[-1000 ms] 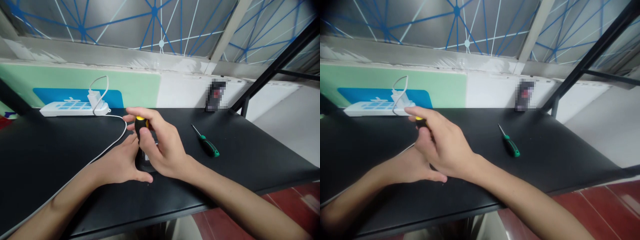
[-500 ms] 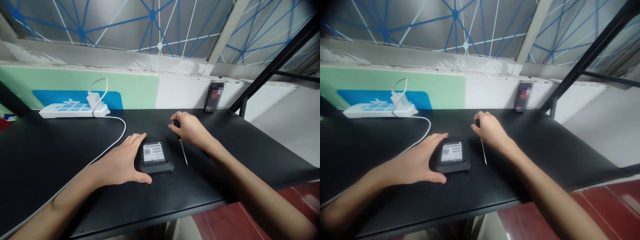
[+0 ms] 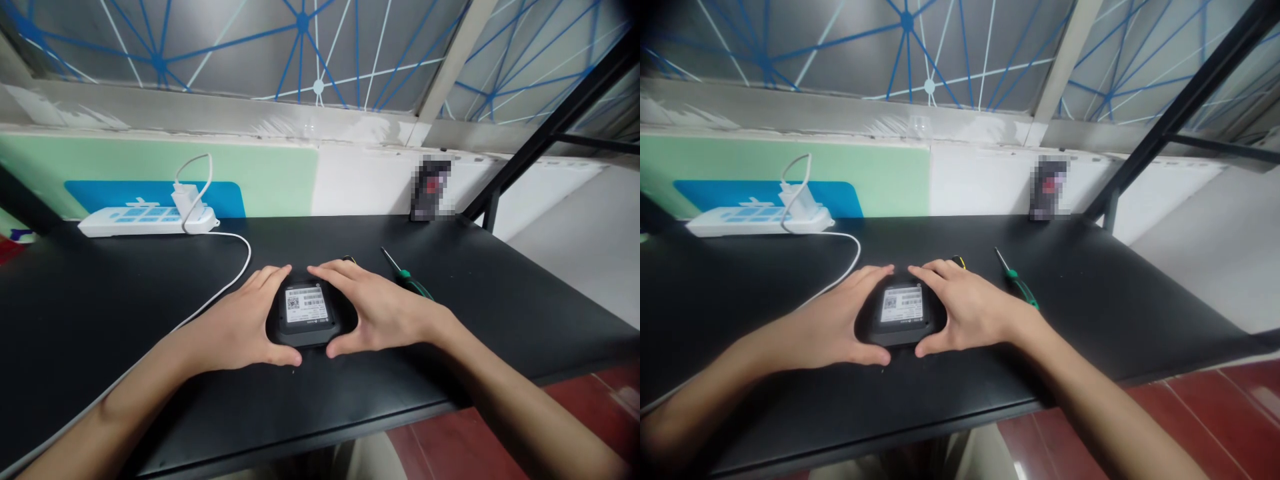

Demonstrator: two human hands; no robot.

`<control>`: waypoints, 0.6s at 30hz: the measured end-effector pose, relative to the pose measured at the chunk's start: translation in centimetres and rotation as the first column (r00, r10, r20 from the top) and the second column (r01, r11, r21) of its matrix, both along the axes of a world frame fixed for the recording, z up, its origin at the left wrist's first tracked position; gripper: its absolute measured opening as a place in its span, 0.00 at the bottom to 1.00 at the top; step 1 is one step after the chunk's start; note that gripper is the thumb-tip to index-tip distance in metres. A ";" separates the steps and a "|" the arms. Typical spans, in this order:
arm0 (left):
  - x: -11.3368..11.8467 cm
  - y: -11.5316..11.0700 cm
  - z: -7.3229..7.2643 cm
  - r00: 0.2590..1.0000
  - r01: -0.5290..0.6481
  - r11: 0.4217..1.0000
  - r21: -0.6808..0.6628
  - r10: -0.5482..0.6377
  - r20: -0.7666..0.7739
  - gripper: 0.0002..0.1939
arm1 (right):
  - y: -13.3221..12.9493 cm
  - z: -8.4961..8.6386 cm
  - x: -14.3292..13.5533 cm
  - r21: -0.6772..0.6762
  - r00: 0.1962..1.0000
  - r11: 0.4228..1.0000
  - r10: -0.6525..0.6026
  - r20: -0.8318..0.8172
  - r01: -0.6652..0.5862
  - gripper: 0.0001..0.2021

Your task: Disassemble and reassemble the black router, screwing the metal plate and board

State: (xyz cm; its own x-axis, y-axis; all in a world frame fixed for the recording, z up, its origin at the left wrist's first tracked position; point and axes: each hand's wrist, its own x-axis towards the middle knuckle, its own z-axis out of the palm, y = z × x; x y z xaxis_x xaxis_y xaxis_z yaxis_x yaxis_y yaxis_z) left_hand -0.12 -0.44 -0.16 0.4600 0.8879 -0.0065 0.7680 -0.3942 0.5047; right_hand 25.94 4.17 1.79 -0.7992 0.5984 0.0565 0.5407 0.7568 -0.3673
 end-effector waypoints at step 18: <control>-0.4 0.0 0.1 0.999 -0.045 0.998 -0.041 0.045 -0.009 0.69 | 0.7 -0.6 0.6 0.093 0.963 0.995 0.052 -0.265 -0.029 0.54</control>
State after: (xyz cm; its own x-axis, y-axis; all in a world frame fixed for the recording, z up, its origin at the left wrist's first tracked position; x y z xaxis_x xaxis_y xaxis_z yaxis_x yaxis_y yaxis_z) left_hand -0.53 -0.48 -0.07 0.4193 0.9067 -0.0468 0.7886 -0.3382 0.5136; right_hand 26.49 4.89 1.19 -0.7714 0.5491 0.3217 0.4001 0.8116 -0.4257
